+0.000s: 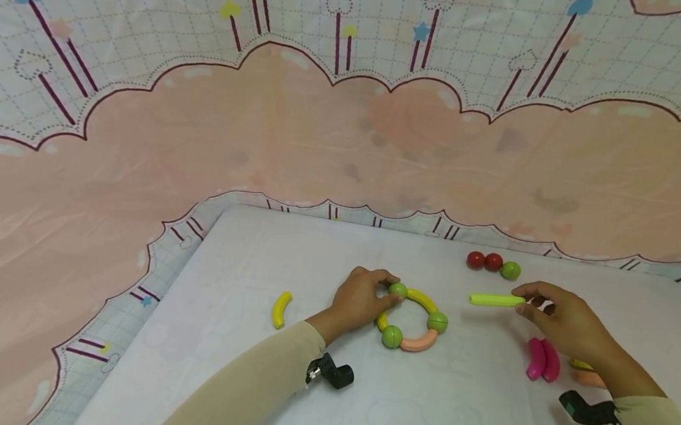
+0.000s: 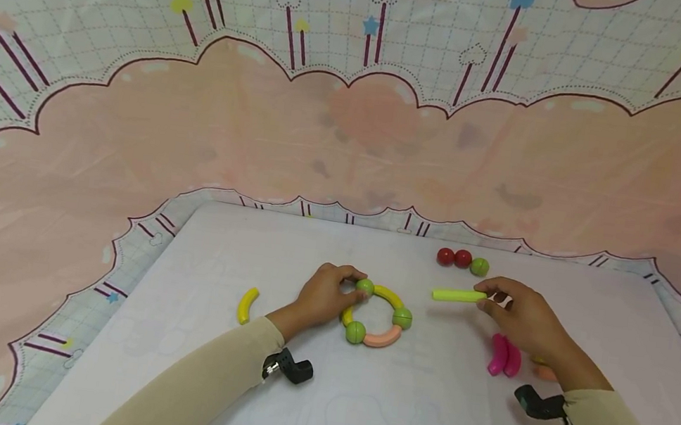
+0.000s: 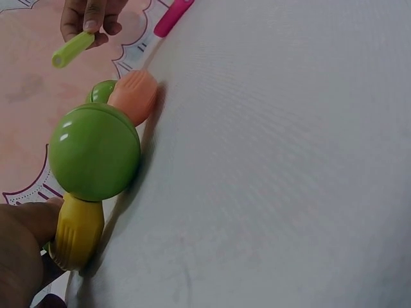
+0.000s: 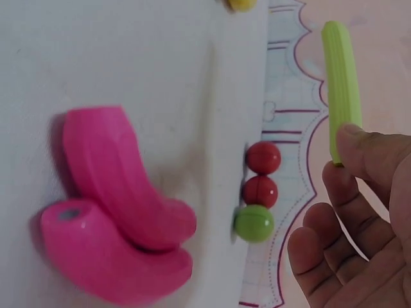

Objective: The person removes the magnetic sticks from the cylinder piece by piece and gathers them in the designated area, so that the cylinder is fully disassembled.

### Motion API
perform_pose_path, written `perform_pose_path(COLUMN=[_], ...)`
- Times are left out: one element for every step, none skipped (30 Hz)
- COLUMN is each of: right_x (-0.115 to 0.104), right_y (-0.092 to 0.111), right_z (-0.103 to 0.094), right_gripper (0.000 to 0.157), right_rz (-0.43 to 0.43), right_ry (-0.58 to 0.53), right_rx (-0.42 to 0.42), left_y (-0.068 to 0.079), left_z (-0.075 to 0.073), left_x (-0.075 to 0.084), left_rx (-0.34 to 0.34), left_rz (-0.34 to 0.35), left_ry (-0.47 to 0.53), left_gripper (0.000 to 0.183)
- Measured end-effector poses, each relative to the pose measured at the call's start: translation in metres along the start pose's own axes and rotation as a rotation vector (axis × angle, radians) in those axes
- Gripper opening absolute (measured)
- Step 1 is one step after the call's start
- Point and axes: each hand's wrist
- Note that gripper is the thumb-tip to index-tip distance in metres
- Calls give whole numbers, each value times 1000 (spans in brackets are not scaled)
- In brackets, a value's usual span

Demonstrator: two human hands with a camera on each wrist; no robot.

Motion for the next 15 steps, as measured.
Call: perform_pose_path(right_x=[2, 4, 7, 9, 12, 14, 17, 20, 22, 25, 27, 30, 33, 35, 37], right_y=[1, 2, 3, 4, 4, 5, 6, 7, 7, 8, 8, 9, 9, 10, 10], right_z=[-1, -2, -4, -4, -5, -6, -6, -6, -6, -7, -7, -7, -7, -7, -7], right_gripper=[31, 31, 31, 31, 32, 32, 32, 32, 32, 31, 31, 30, 30, 30, 30], right_rz=[2, 4, 6, 4, 7, 8, 6, 5, 0, -6, -9, -10, -12, -10, -7], right_ry=[3, 9, 13, 19, 20, 20, 21, 23, 24, 25, 26, 30, 33, 36, 36], right_rx=[1, 3, 5, 10, 12, 17, 23, 28, 35, 42, 46, 50, 52, 52, 52], left_y=[0, 0, 0, 0, 0, 0, 0, 0, 0, 0, 0, 0, 0, 0, 0], left_z=[0, 0, 0, 0, 0, 0, 0, 0, 0, 0, 0, 0, 0, 0, 0], left_x=[0, 0, 0, 0, 0, 0, 0, 0, 0, 0, 0, 0, 0, 0, 0], left_rx=[0, 1, 1, 1, 1, 1, 1, 2, 2, 2, 2, 1, 1, 1, 0], left_rz=[1, 1, 2, 2, 1, 1, 1, 1, 2, 2, 3, 4, 4, 4, 5], left_ry=[2, 3, 4, 5, 7, 8, 7, 6, 5, 4, 4, 3, 3, 2, 2], left_gripper=[34, 33, 33, 33, 33, 33, 33, 33, 33, 33, 33, 33, 33, 33, 33])
Point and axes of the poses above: each hand's wrist, its own y-axis away from the middle knuckle, its own z-axis out of the palm, x = y × z, and after that the axes turned 11 degrees about z, right-handed
